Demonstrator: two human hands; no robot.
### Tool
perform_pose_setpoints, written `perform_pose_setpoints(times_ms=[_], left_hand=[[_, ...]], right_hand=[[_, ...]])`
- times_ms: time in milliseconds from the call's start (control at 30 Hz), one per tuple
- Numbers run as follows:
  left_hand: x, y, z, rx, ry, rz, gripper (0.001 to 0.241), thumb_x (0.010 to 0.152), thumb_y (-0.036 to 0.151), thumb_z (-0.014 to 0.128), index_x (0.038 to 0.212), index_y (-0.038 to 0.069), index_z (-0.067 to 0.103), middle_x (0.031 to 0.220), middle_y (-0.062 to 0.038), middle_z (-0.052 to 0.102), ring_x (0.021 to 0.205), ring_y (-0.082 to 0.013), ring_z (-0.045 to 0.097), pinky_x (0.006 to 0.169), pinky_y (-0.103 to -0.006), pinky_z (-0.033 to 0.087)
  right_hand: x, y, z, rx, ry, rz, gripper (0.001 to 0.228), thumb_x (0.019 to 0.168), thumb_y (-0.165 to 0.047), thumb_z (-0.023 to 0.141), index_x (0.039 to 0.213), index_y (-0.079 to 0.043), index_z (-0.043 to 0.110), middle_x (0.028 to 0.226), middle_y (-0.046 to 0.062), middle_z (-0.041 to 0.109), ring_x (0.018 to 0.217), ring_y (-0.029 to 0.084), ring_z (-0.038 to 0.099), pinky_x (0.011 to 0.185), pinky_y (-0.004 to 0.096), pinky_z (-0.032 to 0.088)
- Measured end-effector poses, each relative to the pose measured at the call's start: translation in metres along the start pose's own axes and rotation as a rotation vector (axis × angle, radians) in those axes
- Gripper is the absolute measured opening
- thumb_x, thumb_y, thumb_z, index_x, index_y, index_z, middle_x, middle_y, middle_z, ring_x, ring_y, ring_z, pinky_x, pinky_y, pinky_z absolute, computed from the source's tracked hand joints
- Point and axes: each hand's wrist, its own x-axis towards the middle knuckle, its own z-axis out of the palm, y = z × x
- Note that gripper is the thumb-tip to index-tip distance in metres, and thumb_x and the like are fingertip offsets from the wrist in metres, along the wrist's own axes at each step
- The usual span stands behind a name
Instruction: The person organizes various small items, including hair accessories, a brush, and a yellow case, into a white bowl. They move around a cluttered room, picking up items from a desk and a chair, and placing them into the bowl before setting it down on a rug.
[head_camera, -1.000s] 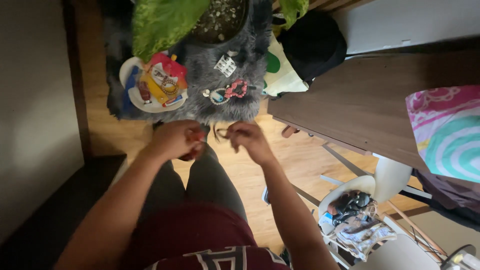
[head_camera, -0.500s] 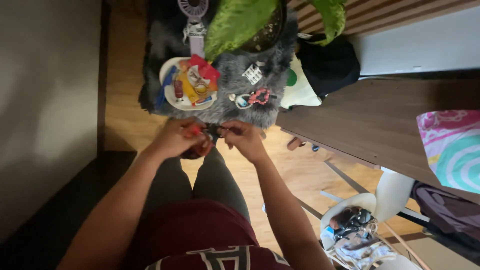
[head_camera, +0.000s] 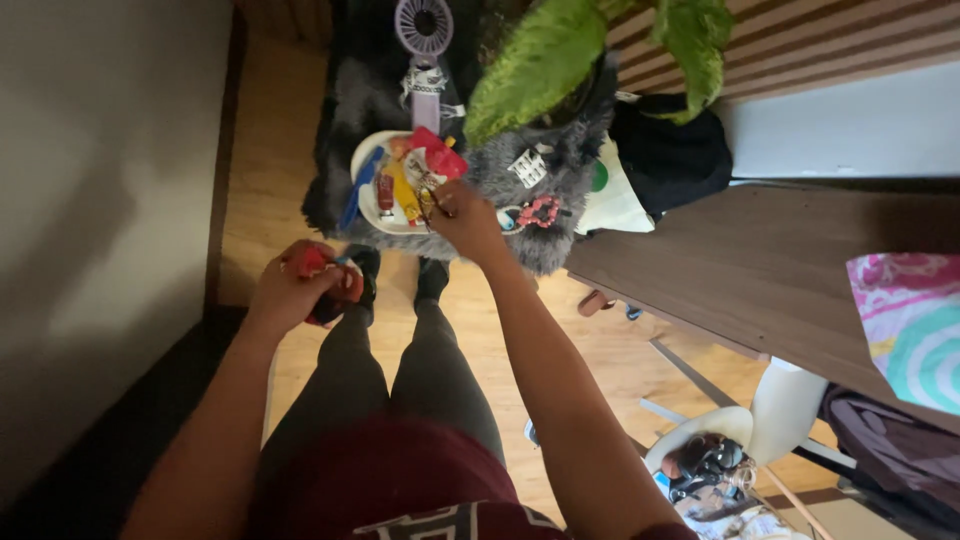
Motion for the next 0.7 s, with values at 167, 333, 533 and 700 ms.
perform_pose_setpoints(times_ms=[167,333,533,700], left_hand=[[-0.005,-0.006,-0.016,-0.159,0.083,0.09,0.033,0.075,0.037,0.087,0.104,0.027,0.074,0.097,-0.013,0.074,0.102,-0.0323,0.07,0.092,-0.0443,0.053],[-0.006,-0.006,-0.026,-0.193,0.128,0.048,0.032,0.074,0.027,0.087,0.104,0.023,0.076,0.084,-0.015,0.073,0.08,-0.0288,0.071,0.069,-0.0408,0.057],[-0.036,0.042,-0.032,-0.379,0.101,0.119,0.028,0.077,0.011,0.084,0.104,0.013,0.074,0.085,-0.017,0.072,0.086,-0.0235,0.067,0.081,-0.0375,0.053],[-0.051,0.08,-0.034,-0.376,0.019,0.031,0.031,0.077,0.017,0.084,0.106,0.015,0.074,0.087,-0.018,0.072,0.084,-0.029,0.069,0.083,-0.0439,0.055]], right_hand=[[0.045,0.036,0.041,0.525,0.006,0.067,0.023,0.079,-0.013,0.078,0.1,-0.005,0.074,0.079,0.015,0.074,0.068,0.023,0.073,0.058,0.035,0.062],[0.067,0.077,0.083,0.074,0.144,0.116,0.038,0.071,-0.045,0.087,0.099,-0.021,0.079,0.086,0.012,0.077,0.087,0.039,0.074,0.077,0.047,0.061],[0.079,0.106,0.084,-0.371,0.211,0.174,0.027,0.079,-0.056,0.074,0.09,-0.032,0.079,0.075,0.006,0.076,0.076,0.034,0.076,0.071,0.046,0.062],[0.06,0.068,0.061,-0.157,0.194,0.157,0.019,0.082,-0.049,0.076,0.095,-0.034,0.079,0.081,0.002,0.077,0.083,0.034,0.075,0.078,0.047,0.061]])
